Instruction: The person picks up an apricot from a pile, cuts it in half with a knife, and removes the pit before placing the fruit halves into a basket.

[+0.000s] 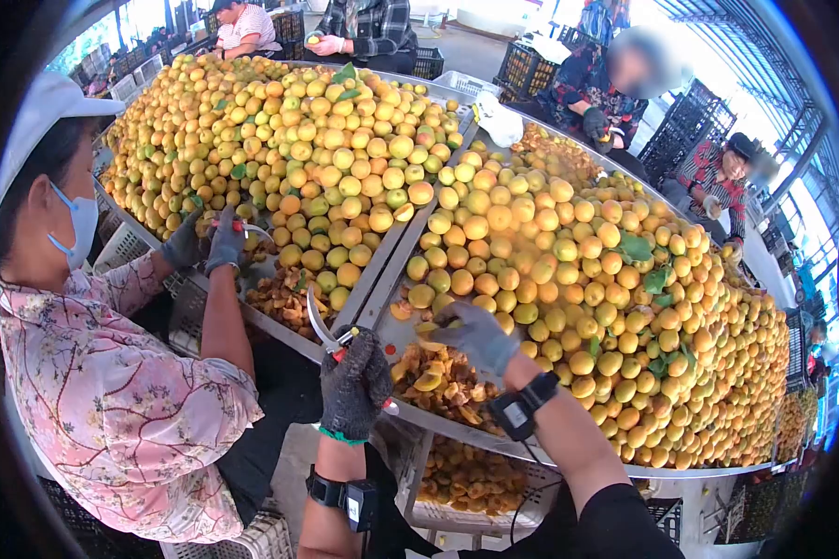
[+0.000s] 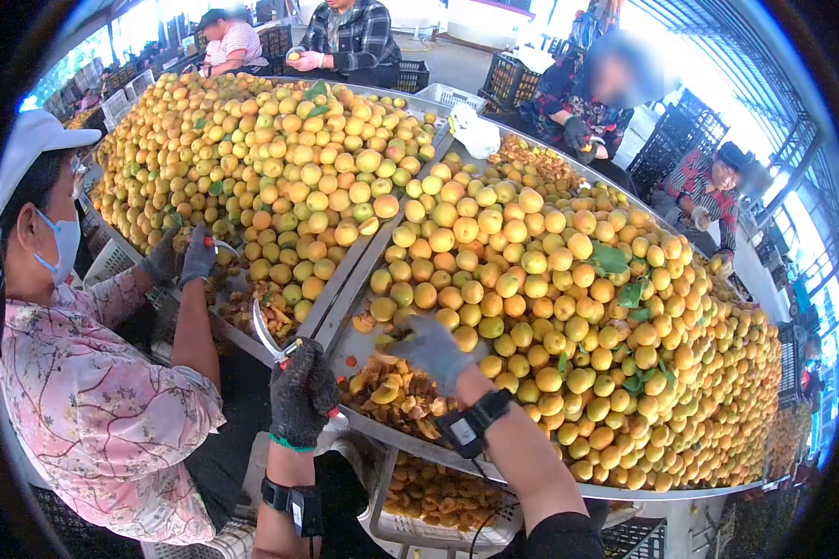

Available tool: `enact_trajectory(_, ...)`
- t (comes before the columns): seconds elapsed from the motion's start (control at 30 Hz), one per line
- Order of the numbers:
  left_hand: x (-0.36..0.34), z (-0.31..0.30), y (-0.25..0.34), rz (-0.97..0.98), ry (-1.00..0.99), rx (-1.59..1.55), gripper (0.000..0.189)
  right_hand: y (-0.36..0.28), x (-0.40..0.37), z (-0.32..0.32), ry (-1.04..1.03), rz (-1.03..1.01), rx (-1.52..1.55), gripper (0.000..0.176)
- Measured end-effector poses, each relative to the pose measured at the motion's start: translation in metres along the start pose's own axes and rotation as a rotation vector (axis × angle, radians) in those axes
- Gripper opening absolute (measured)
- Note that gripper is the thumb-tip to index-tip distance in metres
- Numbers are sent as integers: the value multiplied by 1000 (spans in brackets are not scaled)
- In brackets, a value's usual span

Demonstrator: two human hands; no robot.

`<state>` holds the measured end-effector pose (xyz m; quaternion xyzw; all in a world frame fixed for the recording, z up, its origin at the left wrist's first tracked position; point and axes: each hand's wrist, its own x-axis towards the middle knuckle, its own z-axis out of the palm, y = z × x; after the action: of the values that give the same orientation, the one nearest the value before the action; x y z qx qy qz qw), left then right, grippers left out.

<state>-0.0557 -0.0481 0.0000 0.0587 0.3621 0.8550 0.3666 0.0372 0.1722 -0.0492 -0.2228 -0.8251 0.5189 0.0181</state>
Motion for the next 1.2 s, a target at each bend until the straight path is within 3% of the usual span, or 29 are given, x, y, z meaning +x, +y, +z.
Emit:
enact_trajectory(0.07, -1, 3, 2, -3, 12, 10, 15, 5, -20, -18, -78, -149, 270, 33)
enact_trajectory(0.2, -3, 4, 2, -1, 24, -12, 12, 11, -39, -30, -133, -225, 80, 30)
enact_trajectory(0.27, -2, 2, 1, -9, 45, -32, 9, 1, -51, -37, -197, 375, 867, 28)
enact_trajectory(0.37, -1, 1, -1, -1, 12, -16, 9, 25, -63, -36, -82, 268, 899, 31)
enact_trajectory(0.4, 0, 1, -1, 3, 5, -16, 9, 29, -65, -43, -150, 307, 661, 32)
enact_trajectory(0.43, 0, 1, -2, 8, 0, -17, 9, 35, -68, -40, -146, 310, 662, 32)
enact_trajectory(0.5, 0, 5, -3, -3, -9, -11, 9, 39, -77, -32, 47, 62, 213, 33)
enact_trajectory(0.53, -1, 6, -4, -10, -18, -4, 9, 29, -78, -38, 60, 168, -42, 35)
enact_trajectory(0.57, -1, 7, -5, -12, -21, -4, 9, 35, -80, -40, 63, 169, -43, 35)
enact_trajectory(0.63, 0, 8, -6, -12, -24, 7, 8, 32, -88, -46, 155, -13, 257, 31)
enact_trajectory(0.67, -1, 9, -7, -20, -31, 7, 8, 30, -99, -52, 62, 219, 759, 30)
enact_trajectory(0.7, -1, 9, -8, -41, 10, -5, 7, 23, -109, -52, 77, 221, 759, 30)
enact_trajectory(0.8, 2, 9, -13, -66, 6, -22, 7, 3, -143, -43, 212, 230, 1476, 31)
enact_trajectory(0.93, 2, 11, -22, -77, -48, 47, 9, 21, -205, -35, 320, 176, 1335, 34)
enact_trajectory(1.07, 10, 5, -38, -83, -35, 79, 15, 22, -287, -23, 586, 402, 1282, 32)
enact_trajectory(1.1, 8, 11, -39, -88, -51, 93, 16, 27, -312, -17, 495, 330, 1339, 32)
enact_trajectory(1.17, 4, 30, -45, -17, 101, 239, 15, 29, -353, 6, 597, 462, 1098, 30)
enact_trajectory(1.2, 16, 8, -52, -82, -118, 138, 14, 32, -378, 18, 573, 492, 1226, 29)
